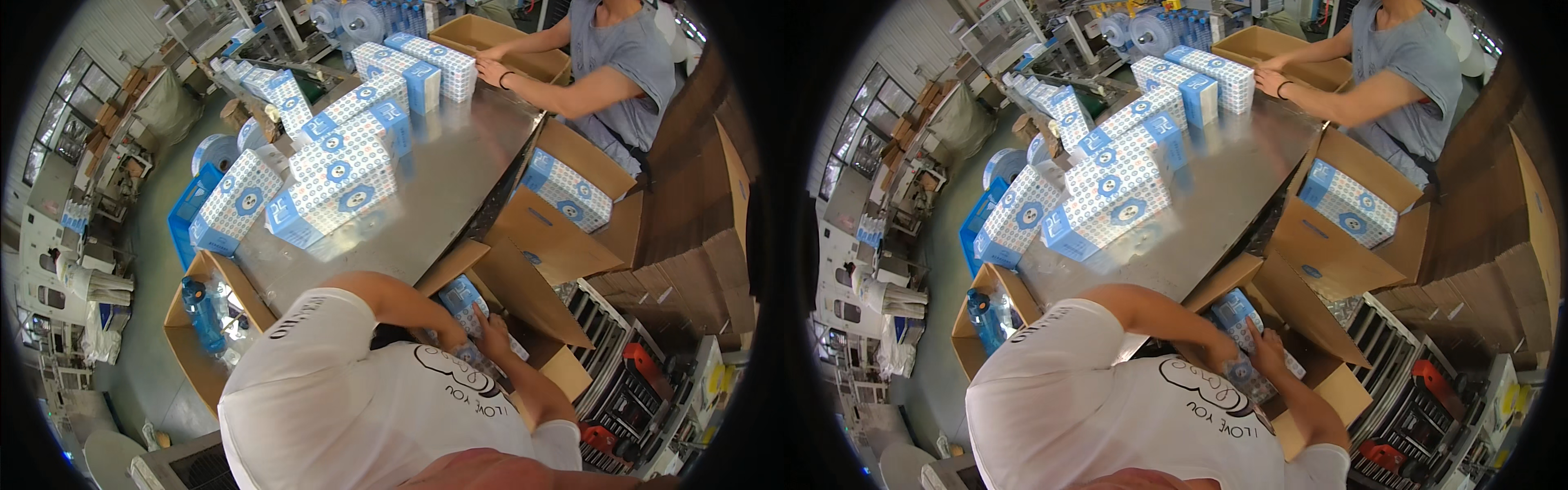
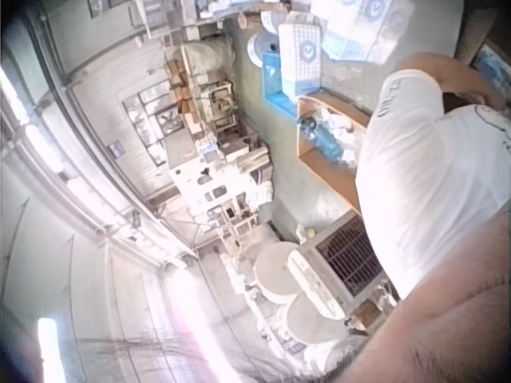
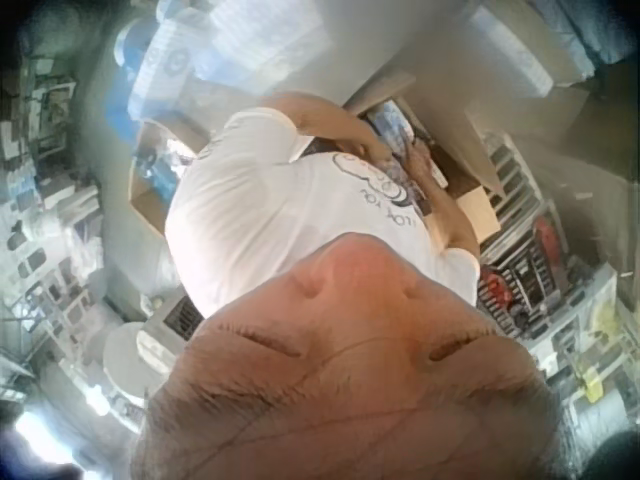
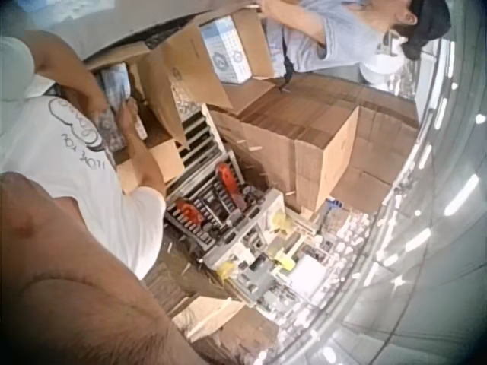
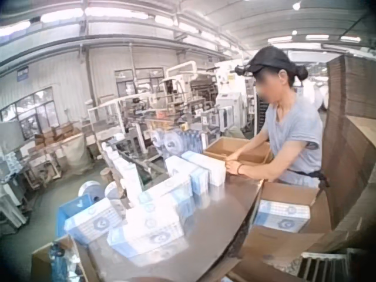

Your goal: The person folds cardboard boxes, packs wrapped tissue packages into the boxes by hand, and pushes the packed boxes onto a roller conveyor.

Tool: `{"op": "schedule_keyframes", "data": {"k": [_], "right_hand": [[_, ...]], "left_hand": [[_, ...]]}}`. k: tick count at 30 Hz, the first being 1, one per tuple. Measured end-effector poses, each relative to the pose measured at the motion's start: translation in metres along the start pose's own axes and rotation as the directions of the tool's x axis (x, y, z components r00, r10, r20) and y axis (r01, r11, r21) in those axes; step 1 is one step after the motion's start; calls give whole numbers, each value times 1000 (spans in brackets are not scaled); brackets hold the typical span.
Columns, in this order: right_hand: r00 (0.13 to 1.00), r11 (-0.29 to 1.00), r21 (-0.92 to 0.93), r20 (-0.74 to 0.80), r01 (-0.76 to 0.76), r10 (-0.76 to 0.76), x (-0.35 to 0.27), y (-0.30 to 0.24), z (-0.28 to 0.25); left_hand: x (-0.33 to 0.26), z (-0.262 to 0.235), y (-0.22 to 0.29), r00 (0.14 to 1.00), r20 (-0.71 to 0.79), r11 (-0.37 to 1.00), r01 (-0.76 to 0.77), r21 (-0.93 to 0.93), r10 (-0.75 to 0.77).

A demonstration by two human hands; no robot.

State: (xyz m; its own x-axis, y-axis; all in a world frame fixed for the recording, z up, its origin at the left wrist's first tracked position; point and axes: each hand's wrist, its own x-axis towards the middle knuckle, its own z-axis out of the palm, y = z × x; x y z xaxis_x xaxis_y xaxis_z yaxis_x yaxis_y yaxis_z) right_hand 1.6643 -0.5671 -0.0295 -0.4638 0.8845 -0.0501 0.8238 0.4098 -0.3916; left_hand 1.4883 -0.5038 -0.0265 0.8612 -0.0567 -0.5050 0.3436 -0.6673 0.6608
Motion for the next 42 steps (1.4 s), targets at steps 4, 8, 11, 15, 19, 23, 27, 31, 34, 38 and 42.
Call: {"op": "schedule_keyframes", "data": {"k": [4,8,11,15,19,23,27,31,34,38,42], "right_hand": [[876,966,-158,411,-203,251,40,30,74],[997,976,217,53,36,-48,158,-79,-91],[776,773,131,-247,620,-581,251,-189,-154],[679,698,-72,-182,712,-711,333,-247,-120],[727,724,-115,-23,680,-686,344,-236,-132],[850,809,-263,159,526,-502,321,-181,-177],[982,909,-398,-85,123,-170,302,-81,-188],[986,938,-343,-134,49,-101,343,-85,-177],[982,941,-322,-116,104,-148,372,-109,-171],[996,964,-259,-61,52,-70,384,-128,-181],[982,953,-265,-77,148,-174,357,-129,-213]], "left_hand": [[-136,-116,15,480,-826,943,4,-334,-295],[-320,-151,-116,-149,-981,769,611,-190,-125],[-386,-102,-201,-136,-940,733,595,-329,-312],[-398,-109,-199,159,-929,861,452,-232,-334],[-405,-90,-159,20,-961,693,696,-186,-277],[-425,-63,-138,-7,-983,707,695,-135,-181],[-425,-39,-85,54,-705,499,744,-444,-708],[-409,-5,-6,496,-451,645,346,-682,-742],[-396,-4,4,739,-620,938,347,13,-265],[-368,-45,-50,545,-716,687,313,656,436],[-311,-96,-52,728,-417,545,72,836,544]]}}
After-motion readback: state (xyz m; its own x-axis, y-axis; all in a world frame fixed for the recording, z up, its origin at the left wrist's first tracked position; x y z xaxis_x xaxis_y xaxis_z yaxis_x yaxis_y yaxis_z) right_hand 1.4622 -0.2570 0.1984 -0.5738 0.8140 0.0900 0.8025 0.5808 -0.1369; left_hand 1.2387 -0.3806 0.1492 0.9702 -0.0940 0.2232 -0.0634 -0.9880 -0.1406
